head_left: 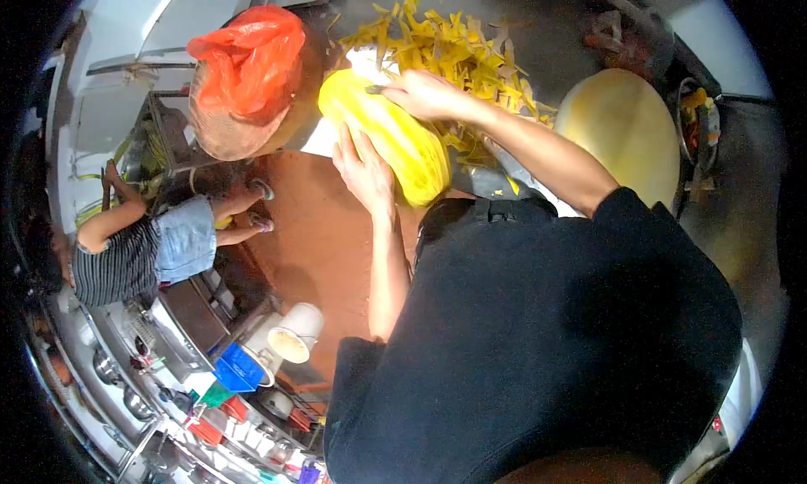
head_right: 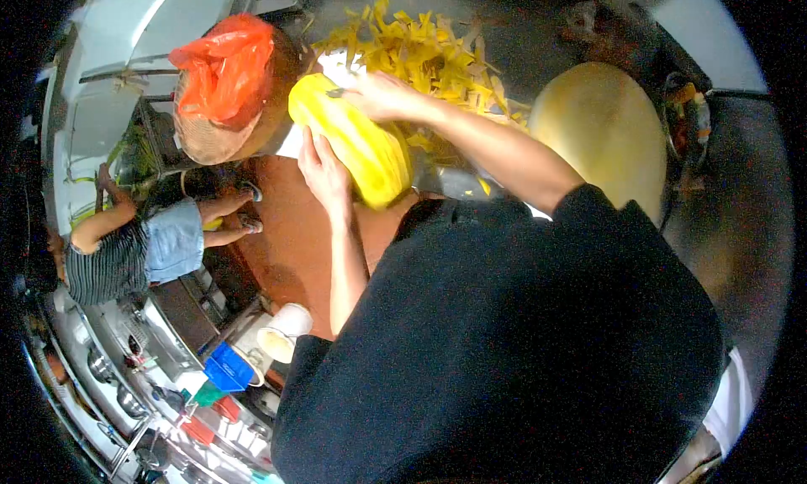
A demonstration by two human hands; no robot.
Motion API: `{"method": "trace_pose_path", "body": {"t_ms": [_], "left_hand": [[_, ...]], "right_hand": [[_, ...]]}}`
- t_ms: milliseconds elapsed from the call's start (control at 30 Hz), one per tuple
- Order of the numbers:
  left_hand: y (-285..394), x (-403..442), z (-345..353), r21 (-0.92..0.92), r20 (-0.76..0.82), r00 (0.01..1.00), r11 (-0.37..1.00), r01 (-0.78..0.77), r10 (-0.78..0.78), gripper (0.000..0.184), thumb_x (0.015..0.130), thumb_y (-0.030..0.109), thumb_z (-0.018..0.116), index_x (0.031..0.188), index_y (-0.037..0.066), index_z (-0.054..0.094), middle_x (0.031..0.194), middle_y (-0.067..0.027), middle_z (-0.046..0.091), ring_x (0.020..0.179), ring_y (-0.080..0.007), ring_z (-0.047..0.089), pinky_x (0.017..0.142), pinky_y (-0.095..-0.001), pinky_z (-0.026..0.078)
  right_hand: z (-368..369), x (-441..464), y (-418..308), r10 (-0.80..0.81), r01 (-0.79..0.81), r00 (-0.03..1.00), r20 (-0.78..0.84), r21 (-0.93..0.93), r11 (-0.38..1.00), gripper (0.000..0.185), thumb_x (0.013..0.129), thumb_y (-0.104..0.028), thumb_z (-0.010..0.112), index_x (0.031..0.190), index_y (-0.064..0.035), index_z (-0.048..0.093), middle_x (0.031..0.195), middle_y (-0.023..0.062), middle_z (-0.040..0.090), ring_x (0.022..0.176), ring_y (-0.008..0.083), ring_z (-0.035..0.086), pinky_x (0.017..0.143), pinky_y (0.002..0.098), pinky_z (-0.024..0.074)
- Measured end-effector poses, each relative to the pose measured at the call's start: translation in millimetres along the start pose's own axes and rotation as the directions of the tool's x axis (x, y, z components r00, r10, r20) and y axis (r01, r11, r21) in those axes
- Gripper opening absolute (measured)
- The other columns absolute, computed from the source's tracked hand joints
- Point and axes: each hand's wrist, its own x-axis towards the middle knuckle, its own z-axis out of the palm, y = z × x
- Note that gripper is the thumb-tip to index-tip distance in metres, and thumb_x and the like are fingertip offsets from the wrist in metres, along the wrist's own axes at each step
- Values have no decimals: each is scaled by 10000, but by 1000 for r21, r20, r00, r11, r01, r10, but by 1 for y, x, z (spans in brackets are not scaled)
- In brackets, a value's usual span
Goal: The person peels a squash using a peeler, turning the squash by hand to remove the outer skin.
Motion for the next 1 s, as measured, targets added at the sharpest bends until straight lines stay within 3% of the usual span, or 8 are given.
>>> {"method": "trace_pose_path", "body": {"t_ms": [100, 167, 300, 367, 667, 700, 767, 1000], "left_hand": [[1, 5, -1, 16, -23, 1000, 1000, 18, -18, 526, 1077, 376, 492, 1486, 49, 536, 1521, -311, 441, 1398, -457, 444, 1163, -482, 368], [2, 2, -1, 26, -15, 999, 999, 35, -35, 523, 1075, 379, 496, 1482, 54, 543, 1519, -314, 444, 1399, -460, 443, 1161, -487, 371], [3, 2, 2, 12, -27, 999, 999, 31, -31, 510, 1070, 382, 506, 1475, 76, 560, 1507, -316, 458, 1403, -464, 440, 1154, -495, 379], [7, 7, 4, 2, -34, 999, 1000, 25, -25, 506, 1069, 384, 509, 1472, 83, 565, 1505, -318, 460, 1402, -464, 440, 1150, -496, 383], [30, -1, 22, 18, -69, 984, 986, 166, -164, 588, 1068, 412, 511, 1543, 68, 466, 1536, -324, 415, 1425, -435, 436, 1170, -468, 365], [22, -2, 25, -129, -74, 979, 975, 179, -190, 593, 1070, 394, 520, 1551, 57, 443, 1537, -313, 418, 1421, -412, 445, 1162, -456, 377], [-9, -3, 34, -413, -78, 968, 892, 186, -238, 609, 1073, 360, 538, 1568, 33, 399, 1539, -291, 424, 1413, -365, 463, 1146, -431, 401], [-19, -15, 59, -665, -73, 936, 716, 211, -344, 578, 1093, 414, 507, 1449, -40, 477, 1432, -235, 495, 1337, -331, 482, 1154, -420, 359]], "right_hand": [[-29, -109, -13, 177, -180, 975, 135, 17, 983, 391, 1059, -352, 525, 1051, -1, 698, 764, 256, 637, 656, 237, 642, 666, 438, 498], [-18, -172, 12, 6, -24, 985, 171, 105, 994, 373, 1049, -361, 544, 1050, -49, 748, 786, 215, 698, 711, 270, 698, 686, 454, 503], [-42, -94, -5, 288, -283, 957, 19, -142, 949, 351, 1034, -324, 529, 1037, -35, 729, 929, 254, 714, 839, 330, 735, 738, 458, 527], [-23, -32, 13, -34, 24, 976, -214, -46, 999, 358, 1036, -318, 507, 994, -21, 702, 885, 263, 697, 796, 378, 711, 718, 476, 525], [-58, -131, -8, 185, -178, 982, 39, -128, 976, 358, 1040, -369, 519, 1081, -68, 709, 927, 263, 704, 887, 429, 704, 812, 517, 538], [-76, -126, -12, 272, -247, 957, 104, -205, 947, 351, 1037, -365, 523, 1086, -69, 706, 928, 257, 707, 889, 431, 701, 817, 516, 538], [-84, -81, -15, -11, -21, 995, -99, -311, 950, 359, 1033, -371, 518, 1127, -84, 712, 926, 241, 715, 876, 431, 698, 810, 532, 540], [-29, 28, -42, -163, 206, 978, 127, -555, 806, 334, 1032, -372, 514, 1099, -85, 672, 877, 230, 703, 848, 458, 686, 773, 562, 550]]}}
